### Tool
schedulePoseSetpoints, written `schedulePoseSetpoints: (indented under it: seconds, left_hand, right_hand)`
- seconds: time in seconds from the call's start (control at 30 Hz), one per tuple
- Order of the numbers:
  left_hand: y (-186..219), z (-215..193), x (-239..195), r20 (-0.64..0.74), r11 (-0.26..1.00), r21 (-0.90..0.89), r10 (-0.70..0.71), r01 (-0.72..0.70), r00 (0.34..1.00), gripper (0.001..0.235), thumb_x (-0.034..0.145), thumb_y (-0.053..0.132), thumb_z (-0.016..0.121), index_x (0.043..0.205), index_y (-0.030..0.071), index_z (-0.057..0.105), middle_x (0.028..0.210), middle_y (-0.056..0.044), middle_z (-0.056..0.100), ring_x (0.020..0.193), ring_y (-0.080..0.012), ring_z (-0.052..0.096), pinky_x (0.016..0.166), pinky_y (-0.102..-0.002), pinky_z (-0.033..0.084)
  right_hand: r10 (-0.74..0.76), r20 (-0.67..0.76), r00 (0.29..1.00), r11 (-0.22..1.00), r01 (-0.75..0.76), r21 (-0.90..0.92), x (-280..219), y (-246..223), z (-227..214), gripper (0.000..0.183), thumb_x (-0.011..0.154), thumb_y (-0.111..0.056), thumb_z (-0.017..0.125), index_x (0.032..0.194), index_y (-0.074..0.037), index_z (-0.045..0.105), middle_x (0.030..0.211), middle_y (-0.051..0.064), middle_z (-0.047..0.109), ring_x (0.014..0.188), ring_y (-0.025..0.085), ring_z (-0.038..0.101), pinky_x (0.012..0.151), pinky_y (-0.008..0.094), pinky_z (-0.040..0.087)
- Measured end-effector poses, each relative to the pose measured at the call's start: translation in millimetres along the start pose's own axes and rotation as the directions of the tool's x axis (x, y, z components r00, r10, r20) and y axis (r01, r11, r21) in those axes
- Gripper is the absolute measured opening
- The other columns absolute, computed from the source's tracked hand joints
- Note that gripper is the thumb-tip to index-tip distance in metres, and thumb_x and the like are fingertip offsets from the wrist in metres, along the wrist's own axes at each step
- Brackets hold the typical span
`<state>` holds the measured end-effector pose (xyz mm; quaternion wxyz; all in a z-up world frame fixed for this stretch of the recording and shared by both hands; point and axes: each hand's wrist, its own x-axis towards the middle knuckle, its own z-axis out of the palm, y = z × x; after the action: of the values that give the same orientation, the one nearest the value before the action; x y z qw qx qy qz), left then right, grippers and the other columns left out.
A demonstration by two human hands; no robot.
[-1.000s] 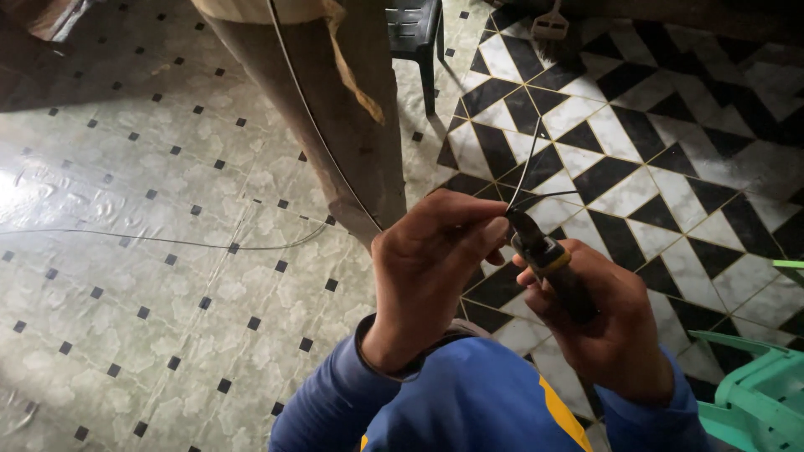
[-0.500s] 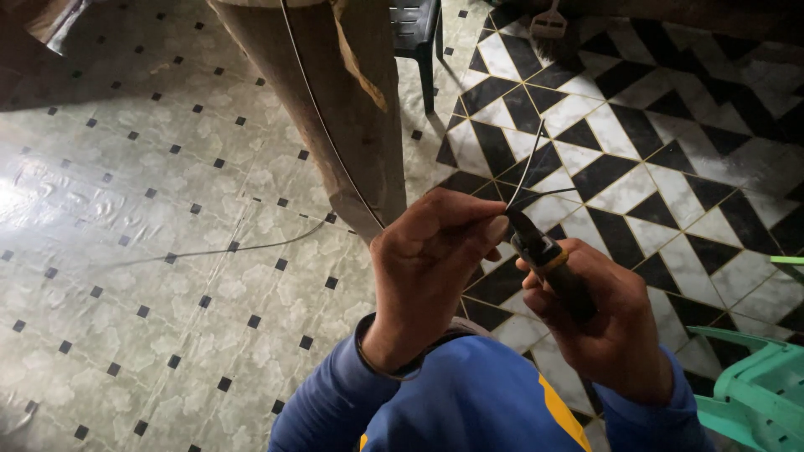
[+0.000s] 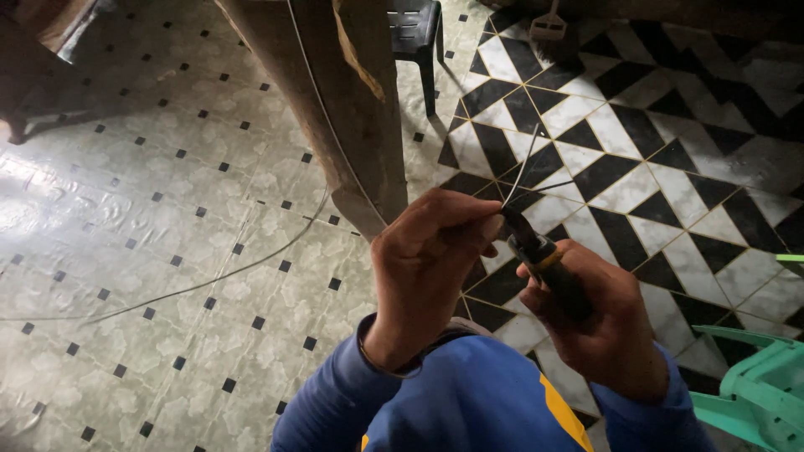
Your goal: The recorder is connecting and securing electrical wires, likely for an installation or repair.
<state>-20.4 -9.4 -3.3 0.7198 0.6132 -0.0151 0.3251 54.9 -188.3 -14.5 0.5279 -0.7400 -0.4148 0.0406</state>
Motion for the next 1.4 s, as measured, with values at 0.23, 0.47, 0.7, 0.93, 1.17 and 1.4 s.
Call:
schedulePoseSetpoints:
  seconds: [0.23, 0.47, 0.7, 0.93, 1.17, 1.4]
  left_hand:
    - [-10.6, 7.2, -10.8, -0.026, 0.994, -0.107, 0.029, -0.031, 0.999, 0.014, 0.103, -0.008, 0.067, 0.116, -0.003, 0.068, 0.103, -0.007, 0.070, 0.091, -0.0108, 0.068, 0.082, -0.026, 0.058]
    - [-19.4, 7.7, -18.6, -0.076, 0.986, -0.156, -0.079, 0.066, 0.994, 0.013, 0.104, -0.003, 0.065, 0.116, -0.003, 0.066, 0.099, -0.007, 0.071, 0.090, -0.0130, 0.069, 0.083, -0.027, 0.058]
    - [-16.8, 3.6, -22.0, -0.041, 0.953, -0.254, -0.182, 0.166, 0.982, 0.016, 0.105, 0.004, 0.065, 0.118, -0.005, 0.065, 0.098, -0.008, 0.070, 0.090, -0.0126, 0.068, 0.085, -0.029, 0.059]
    - [-6.6, 1.1, -29.0, 0.059, 0.957, -0.139, -0.250, 0.256, 0.966, 0.016, 0.105, 0.006, 0.064, 0.118, -0.005, 0.066, 0.098, -0.006, 0.071, 0.088, -0.0105, 0.067, 0.081, -0.026, 0.056]
    - [-11.9, -4.4, -28.1, 0.071, 0.944, -0.205, -0.251, 0.260, 0.965, 0.015, 0.107, 0.007, 0.063, 0.118, -0.003, 0.065, 0.099, -0.005, 0.070, 0.088, -0.0086, 0.065, 0.080, -0.025, 0.055]
    - [-13.9, -10.1, -23.8, 0.077, 0.963, -0.156, -0.210, 0.219, 0.975, 0.013, 0.108, 0.007, 0.064, 0.116, -0.003, 0.064, 0.101, -0.005, 0.067, 0.092, -0.0092, 0.063, 0.081, -0.025, 0.053]
  right_hand:
    - [-0.065, -0.017, 0.998, 0.997, 0.064, -0.034, -8.4, -0.7, 5.0, 0.010, 0.093, -0.013, 0.070, 0.094, -0.006, 0.064, 0.077, 0.004, 0.060, 0.061, 0.008, 0.055, 0.055, 0.025, 0.041]
    - [0.095, 0.008, 0.995, 0.977, -0.095, 0.190, -21.0, 21.0, 14.3, 0.017, 0.095, -0.021, 0.068, 0.091, -0.006, 0.064, 0.067, 0.001, 0.061, 0.057, 0.007, 0.058, 0.052, 0.025, 0.046]
    - [0.158, -0.052, 0.986, 0.965, -0.143, 0.219, -15.7, 24.4, 11.0, 0.017, 0.098, -0.021, 0.069, 0.095, -0.005, 0.065, 0.074, 0.003, 0.063, 0.066, 0.009, 0.059, 0.061, 0.025, 0.048]
    - [0.190, -0.062, 0.980, 0.584, -0.062, 0.809, 39.8, 4.6, 14.9, 0.020, 0.097, -0.008, 0.069, 0.116, -0.001, 0.064, 0.098, 0.017, 0.072, 0.075, 0.018, 0.069, 0.067, 0.029, 0.054]
    - [0.117, -0.054, 0.992, 0.468, -0.007, 0.884, 48.9, 8.6, 31.0, 0.018, 0.101, 0.002, 0.071, 0.111, -0.003, 0.057, 0.100, 0.017, 0.070, 0.075, 0.019, 0.067, 0.063, 0.028, 0.050]
    - [0.179, -0.109, 0.978, 0.486, 0.008, 0.874, 60.8, 20.4, 36.8, 0.010, 0.108, 0.000, 0.068, 0.101, 0.006, 0.063, 0.078, 0.013, 0.063, 0.068, 0.019, 0.063, 0.067, 0.031, 0.049]
